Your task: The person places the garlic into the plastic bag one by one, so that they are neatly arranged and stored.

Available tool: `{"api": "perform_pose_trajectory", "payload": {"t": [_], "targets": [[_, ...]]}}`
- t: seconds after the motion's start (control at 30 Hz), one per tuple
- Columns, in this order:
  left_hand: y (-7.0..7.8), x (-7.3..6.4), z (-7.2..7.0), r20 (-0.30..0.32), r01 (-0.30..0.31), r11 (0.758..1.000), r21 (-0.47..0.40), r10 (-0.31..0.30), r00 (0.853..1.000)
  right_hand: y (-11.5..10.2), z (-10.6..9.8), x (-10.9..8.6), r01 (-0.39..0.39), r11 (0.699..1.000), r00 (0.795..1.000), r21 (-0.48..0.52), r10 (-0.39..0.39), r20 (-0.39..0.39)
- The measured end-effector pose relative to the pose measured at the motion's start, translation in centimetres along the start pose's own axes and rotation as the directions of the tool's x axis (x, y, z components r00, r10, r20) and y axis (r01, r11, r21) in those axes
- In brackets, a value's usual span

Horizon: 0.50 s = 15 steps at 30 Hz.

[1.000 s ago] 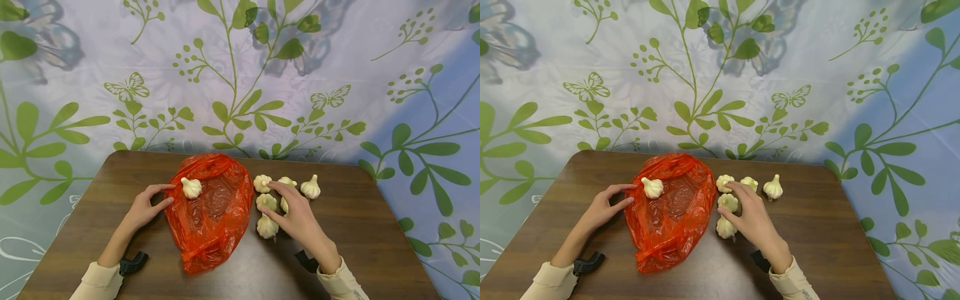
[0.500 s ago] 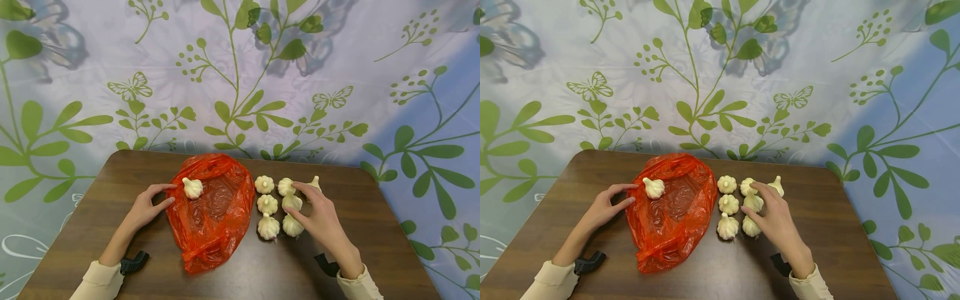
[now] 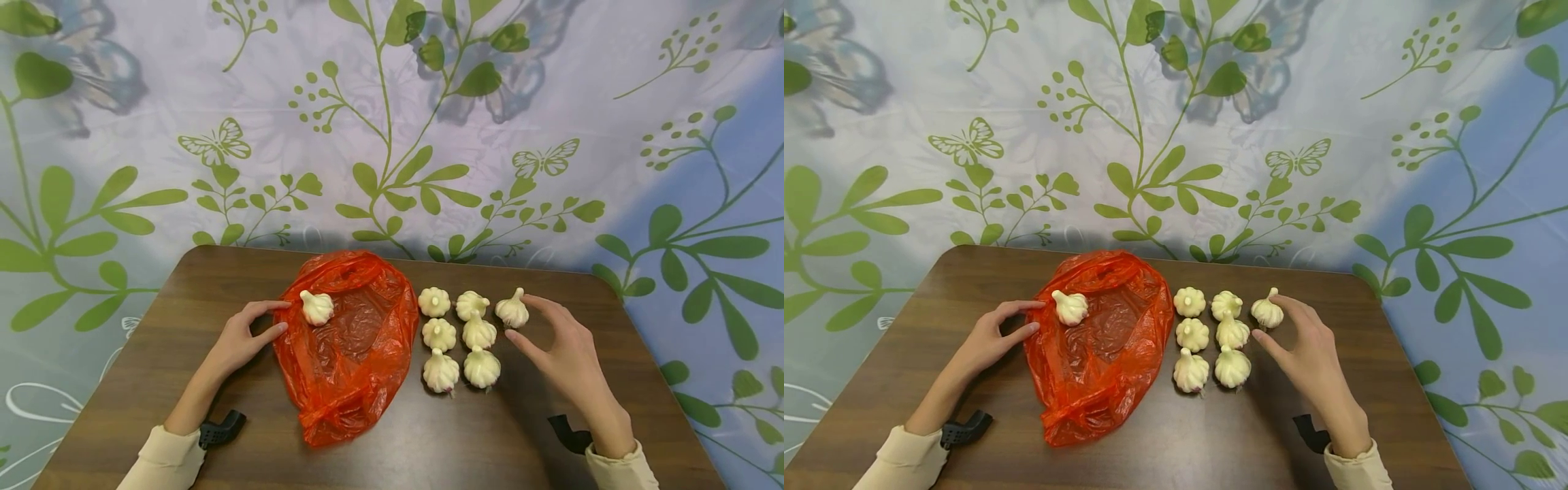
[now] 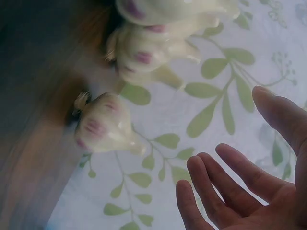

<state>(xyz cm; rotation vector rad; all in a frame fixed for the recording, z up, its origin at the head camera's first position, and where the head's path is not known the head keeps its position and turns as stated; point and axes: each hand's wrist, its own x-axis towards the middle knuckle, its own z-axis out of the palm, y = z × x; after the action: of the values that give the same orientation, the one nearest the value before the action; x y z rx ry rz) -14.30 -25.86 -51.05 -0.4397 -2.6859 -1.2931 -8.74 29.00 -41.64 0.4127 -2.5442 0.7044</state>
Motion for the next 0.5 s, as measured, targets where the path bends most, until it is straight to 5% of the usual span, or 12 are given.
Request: {"api": "perform_pose_trajectory", "payload": {"t": [0.5], "targets": [[0.03, -0.06, -0.03, 0.001, 0.001, 1.0, -0.005, -0.001, 1.0, 0.27, 0.83, -0.65, 0.002, 1.0, 0.999, 0.009, -0.003, 0.047]]}}
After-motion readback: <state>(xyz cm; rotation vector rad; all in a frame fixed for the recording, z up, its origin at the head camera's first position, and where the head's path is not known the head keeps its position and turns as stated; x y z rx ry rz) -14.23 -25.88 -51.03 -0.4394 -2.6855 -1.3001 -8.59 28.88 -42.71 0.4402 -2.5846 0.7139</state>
